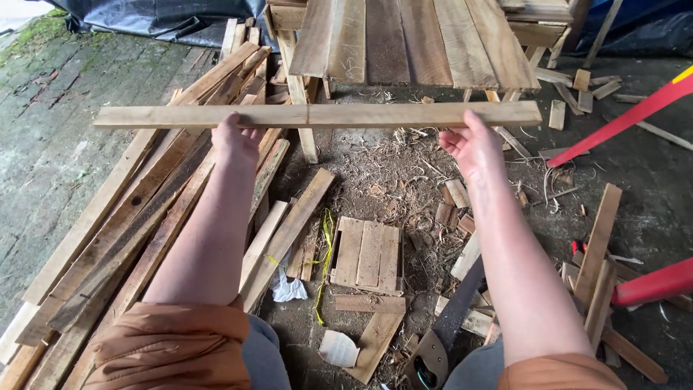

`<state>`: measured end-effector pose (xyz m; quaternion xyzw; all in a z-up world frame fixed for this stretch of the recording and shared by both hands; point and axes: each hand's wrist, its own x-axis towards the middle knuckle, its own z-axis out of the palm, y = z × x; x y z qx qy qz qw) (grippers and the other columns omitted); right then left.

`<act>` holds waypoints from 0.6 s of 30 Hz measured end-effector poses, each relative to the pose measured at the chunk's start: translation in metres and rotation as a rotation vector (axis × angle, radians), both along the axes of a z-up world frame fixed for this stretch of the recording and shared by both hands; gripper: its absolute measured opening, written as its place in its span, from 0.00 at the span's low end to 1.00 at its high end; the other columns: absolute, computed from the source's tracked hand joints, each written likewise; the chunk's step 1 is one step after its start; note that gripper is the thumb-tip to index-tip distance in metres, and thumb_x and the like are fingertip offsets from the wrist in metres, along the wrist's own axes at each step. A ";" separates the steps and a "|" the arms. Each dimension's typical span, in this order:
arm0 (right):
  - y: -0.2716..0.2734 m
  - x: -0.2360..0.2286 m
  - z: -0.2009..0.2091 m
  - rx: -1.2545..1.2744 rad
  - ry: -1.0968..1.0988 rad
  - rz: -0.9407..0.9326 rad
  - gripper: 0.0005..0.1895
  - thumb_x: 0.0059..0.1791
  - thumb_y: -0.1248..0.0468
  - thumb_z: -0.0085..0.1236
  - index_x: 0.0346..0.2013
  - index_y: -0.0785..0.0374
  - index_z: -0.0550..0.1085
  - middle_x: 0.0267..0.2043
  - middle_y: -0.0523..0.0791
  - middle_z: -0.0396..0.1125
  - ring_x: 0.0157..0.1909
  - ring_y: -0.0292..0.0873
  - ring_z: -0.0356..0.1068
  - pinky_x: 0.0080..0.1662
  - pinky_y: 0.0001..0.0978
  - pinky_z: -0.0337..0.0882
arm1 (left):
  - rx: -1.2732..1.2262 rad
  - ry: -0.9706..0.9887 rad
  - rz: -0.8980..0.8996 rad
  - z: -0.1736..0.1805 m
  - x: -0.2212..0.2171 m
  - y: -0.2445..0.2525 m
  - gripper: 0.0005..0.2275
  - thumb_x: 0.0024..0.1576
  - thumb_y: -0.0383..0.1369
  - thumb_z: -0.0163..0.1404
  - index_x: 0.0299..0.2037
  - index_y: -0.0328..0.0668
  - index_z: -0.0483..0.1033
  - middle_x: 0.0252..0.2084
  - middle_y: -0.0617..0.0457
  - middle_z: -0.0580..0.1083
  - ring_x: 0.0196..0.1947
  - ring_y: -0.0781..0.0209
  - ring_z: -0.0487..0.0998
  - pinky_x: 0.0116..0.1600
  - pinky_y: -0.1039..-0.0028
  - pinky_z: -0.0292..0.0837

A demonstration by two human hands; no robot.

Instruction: The person measures a wooden plank with a tape measure, marks it, and cuts it with a hand saw. They then place the cut piece onto a wooden structure and pick up another plank to measure and cut.

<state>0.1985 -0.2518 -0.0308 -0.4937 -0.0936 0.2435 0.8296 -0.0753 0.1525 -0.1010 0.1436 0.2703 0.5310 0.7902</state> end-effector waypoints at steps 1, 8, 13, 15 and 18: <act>0.001 -0.004 0.003 0.001 0.004 -0.003 0.18 0.52 0.54 0.61 0.46 0.56 0.63 0.37 0.45 0.71 0.32 0.47 0.79 0.46 0.43 0.83 | 0.001 0.004 -0.003 0.004 -0.001 0.002 0.23 0.61 0.25 0.52 0.62 0.40 0.52 0.62 0.24 0.62 0.56 0.19 0.75 0.59 0.32 0.73; 0.003 -0.006 0.016 0.024 0.010 0.000 0.17 0.51 0.52 0.62 0.41 0.55 0.64 0.34 0.45 0.73 0.33 0.46 0.80 0.44 0.40 0.85 | 0.096 -0.165 -0.107 0.022 -0.006 0.004 0.21 0.60 0.20 0.52 0.61 0.44 0.60 0.55 0.31 0.71 0.53 0.21 0.80 0.61 0.30 0.72; 0.001 0.002 0.017 0.016 0.032 -0.012 0.16 0.50 0.52 0.63 0.39 0.55 0.66 0.36 0.46 0.73 0.33 0.45 0.80 0.46 0.39 0.86 | 0.199 -0.177 -0.157 0.036 0.001 0.005 0.19 0.61 0.20 0.51 0.59 0.47 0.63 0.56 0.34 0.72 0.55 0.25 0.81 0.63 0.32 0.70; 0.004 0.006 0.016 0.023 0.040 -0.011 0.15 0.51 0.53 0.62 0.40 0.55 0.66 0.36 0.46 0.72 0.33 0.46 0.80 0.47 0.40 0.86 | 0.174 -0.189 -0.171 0.046 0.008 -0.008 0.22 0.60 0.19 0.49 0.63 0.46 0.60 0.59 0.33 0.69 0.57 0.27 0.78 0.65 0.35 0.70; 0.005 0.009 0.016 0.014 0.022 -0.001 0.16 0.51 0.51 0.62 0.41 0.55 0.67 0.38 0.46 0.72 0.34 0.44 0.79 0.49 0.39 0.87 | 0.140 -0.203 -0.166 0.071 0.001 -0.032 0.27 0.58 0.17 0.46 0.67 0.43 0.54 0.62 0.32 0.65 0.60 0.31 0.73 0.67 0.40 0.68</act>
